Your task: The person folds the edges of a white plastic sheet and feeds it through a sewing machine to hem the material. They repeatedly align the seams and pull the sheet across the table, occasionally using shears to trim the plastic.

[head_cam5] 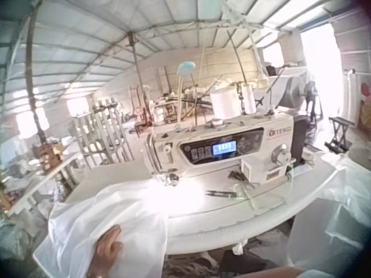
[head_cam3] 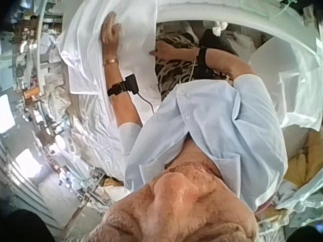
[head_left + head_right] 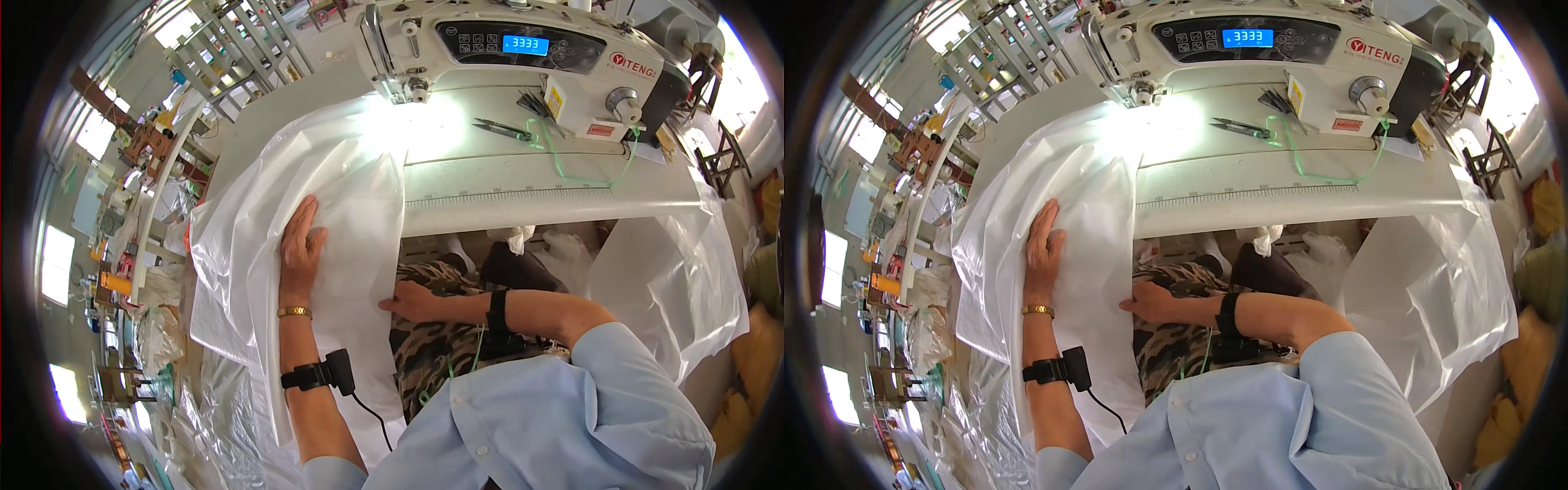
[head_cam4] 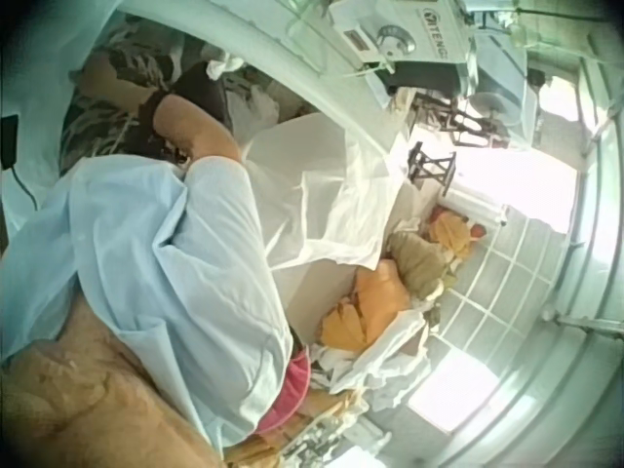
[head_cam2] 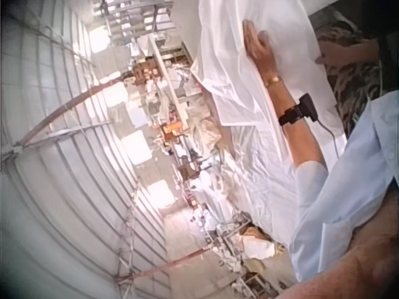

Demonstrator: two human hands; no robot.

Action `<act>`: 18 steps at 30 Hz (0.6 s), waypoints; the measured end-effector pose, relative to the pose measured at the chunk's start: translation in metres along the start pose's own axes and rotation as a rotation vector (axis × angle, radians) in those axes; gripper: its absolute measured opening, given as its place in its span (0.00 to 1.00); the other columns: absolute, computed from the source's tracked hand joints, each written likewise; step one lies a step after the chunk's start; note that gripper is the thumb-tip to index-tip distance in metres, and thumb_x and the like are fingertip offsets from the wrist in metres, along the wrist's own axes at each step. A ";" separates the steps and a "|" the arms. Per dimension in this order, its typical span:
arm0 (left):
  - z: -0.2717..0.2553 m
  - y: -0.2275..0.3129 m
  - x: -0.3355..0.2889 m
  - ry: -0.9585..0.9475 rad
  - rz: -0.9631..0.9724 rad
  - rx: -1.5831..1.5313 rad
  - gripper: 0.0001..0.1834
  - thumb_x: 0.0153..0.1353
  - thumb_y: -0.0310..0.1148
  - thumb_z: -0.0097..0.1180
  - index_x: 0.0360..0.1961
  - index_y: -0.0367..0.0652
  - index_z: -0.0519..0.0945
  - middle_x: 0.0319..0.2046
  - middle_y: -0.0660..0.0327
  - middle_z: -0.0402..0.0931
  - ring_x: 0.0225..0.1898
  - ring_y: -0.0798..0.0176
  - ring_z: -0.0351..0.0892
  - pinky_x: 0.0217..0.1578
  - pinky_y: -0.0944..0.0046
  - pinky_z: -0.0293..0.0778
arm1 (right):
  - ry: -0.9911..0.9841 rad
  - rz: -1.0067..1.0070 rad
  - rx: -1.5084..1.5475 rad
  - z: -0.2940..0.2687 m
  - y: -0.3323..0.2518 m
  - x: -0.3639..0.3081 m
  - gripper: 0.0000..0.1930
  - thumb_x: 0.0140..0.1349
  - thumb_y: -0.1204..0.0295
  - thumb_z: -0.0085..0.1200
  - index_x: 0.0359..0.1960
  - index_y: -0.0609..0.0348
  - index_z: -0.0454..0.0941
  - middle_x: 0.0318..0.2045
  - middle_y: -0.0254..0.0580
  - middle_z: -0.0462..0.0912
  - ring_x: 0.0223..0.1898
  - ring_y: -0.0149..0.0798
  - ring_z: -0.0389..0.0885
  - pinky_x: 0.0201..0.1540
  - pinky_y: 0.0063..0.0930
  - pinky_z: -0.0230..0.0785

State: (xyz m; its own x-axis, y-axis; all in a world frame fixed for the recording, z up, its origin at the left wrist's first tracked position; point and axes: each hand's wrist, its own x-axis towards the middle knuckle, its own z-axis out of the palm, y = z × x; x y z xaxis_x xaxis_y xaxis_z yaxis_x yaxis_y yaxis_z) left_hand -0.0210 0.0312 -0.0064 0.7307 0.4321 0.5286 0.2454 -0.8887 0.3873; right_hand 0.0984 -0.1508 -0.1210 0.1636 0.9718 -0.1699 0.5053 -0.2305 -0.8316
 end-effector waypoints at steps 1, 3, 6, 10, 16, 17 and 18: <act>0.000 -0.001 -0.001 0.003 0.004 0.013 0.24 0.64 0.28 0.55 0.61 0.37 0.72 0.63 0.53 0.70 0.65 0.51 0.67 0.65 0.56 0.66 | -0.088 -0.062 0.153 -0.004 0.002 -0.002 0.20 0.64 0.57 0.54 0.38 0.67 0.80 0.29 0.50 0.84 0.31 0.48 0.83 0.42 0.35 0.74; 0.000 -0.005 -0.001 0.006 0.011 0.026 0.23 0.64 0.27 0.55 0.61 0.37 0.72 0.63 0.53 0.70 0.65 0.51 0.67 0.64 0.56 0.66 | -0.270 -0.128 0.319 -0.020 -0.009 -0.012 0.18 0.64 0.58 0.55 0.38 0.66 0.79 0.30 0.50 0.84 0.29 0.50 0.82 0.42 0.35 0.73; -0.008 -0.003 -0.009 -0.006 -0.019 -0.008 0.24 0.64 0.25 0.54 0.62 0.38 0.72 0.64 0.52 0.69 0.66 0.51 0.67 0.65 0.56 0.65 | -0.343 -0.489 -0.030 -0.087 -0.081 -0.075 0.16 0.65 0.60 0.56 0.33 0.65 0.78 0.23 0.46 0.81 0.23 0.51 0.78 0.34 0.38 0.69; -0.012 -0.001 -0.003 -0.036 -0.038 -0.044 0.24 0.65 0.27 0.53 0.63 0.39 0.71 0.64 0.53 0.69 0.67 0.51 0.65 0.66 0.55 0.64 | -0.308 -0.598 0.071 -0.125 -0.043 -0.107 0.18 0.67 0.60 0.52 0.28 0.64 0.77 0.21 0.50 0.78 0.29 0.55 0.77 0.36 0.46 0.67; -0.009 -0.001 -0.005 -0.073 -0.080 -0.056 0.25 0.64 0.31 0.54 0.63 0.40 0.71 0.64 0.55 0.69 0.68 0.52 0.64 0.67 0.55 0.62 | -0.312 -0.314 0.062 -0.110 0.050 -0.105 0.20 0.70 0.60 0.46 0.56 0.59 0.75 0.44 0.51 0.83 0.45 0.44 0.82 0.52 0.34 0.72; -0.008 -0.001 -0.004 -0.071 -0.081 -0.063 0.25 0.65 0.32 0.54 0.63 0.40 0.71 0.64 0.55 0.69 0.68 0.52 0.63 0.67 0.55 0.61 | -0.417 -0.019 0.399 -0.114 0.054 -0.093 0.23 0.70 0.64 0.48 0.65 0.56 0.68 0.55 0.47 0.79 0.54 0.37 0.77 0.59 0.32 0.68; -0.010 0.001 -0.002 -0.067 -0.082 -0.066 0.24 0.65 0.32 0.54 0.63 0.40 0.71 0.64 0.56 0.69 0.68 0.52 0.63 0.68 0.55 0.60 | -0.416 -0.022 0.404 -0.114 0.062 -0.083 0.23 0.70 0.64 0.48 0.65 0.56 0.68 0.55 0.47 0.79 0.54 0.37 0.77 0.59 0.32 0.68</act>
State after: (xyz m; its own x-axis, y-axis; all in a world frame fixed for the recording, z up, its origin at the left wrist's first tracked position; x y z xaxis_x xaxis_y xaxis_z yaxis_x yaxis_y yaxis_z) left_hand -0.0287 0.0309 0.0006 0.7511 0.4897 0.4427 0.2651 -0.8380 0.4770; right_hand 0.2125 -0.2516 -0.0987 -0.2318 0.9328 -0.2759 0.1279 -0.2520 -0.9592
